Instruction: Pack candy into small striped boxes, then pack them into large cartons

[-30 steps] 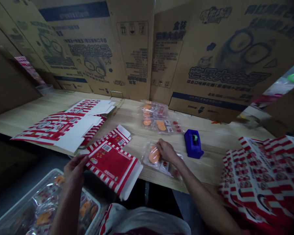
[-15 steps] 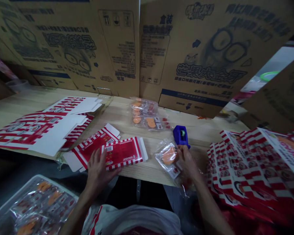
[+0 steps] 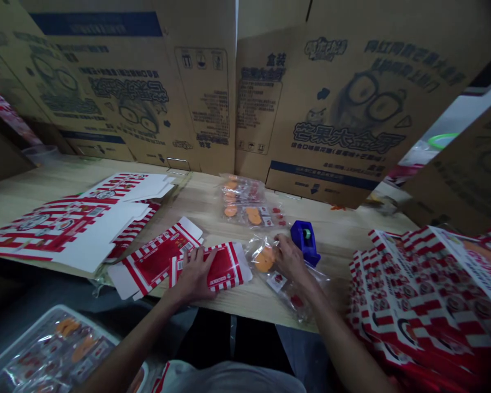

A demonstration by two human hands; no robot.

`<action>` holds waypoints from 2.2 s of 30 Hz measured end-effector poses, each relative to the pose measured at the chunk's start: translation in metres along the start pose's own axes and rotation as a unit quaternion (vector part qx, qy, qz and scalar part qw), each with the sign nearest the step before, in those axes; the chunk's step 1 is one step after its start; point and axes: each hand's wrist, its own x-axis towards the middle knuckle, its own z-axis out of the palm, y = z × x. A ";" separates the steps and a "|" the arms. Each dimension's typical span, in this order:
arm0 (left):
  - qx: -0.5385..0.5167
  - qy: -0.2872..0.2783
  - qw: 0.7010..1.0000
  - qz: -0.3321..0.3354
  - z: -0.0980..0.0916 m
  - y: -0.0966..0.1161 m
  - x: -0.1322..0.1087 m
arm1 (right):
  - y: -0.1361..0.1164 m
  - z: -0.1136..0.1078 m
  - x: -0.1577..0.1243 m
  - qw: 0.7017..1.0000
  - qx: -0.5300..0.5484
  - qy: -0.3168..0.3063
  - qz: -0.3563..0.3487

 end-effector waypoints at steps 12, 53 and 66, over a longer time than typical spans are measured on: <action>-0.029 0.014 0.999 0.014 -0.002 0.028 -0.011 | -0.004 -0.016 0.004 0.992 0.093 -0.076 -0.023; -0.095 -0.029 0.987 0.130 0.016 0.032 -0.014 | 0.030 0.005 -0.095 0.965 0.116 0.158 0.177; -0.105 -0.020 0.986 0.129 0.017 0.045 -0.016 | -0.050 0.035 -0.086 0.843 0.482 -0.007 0.238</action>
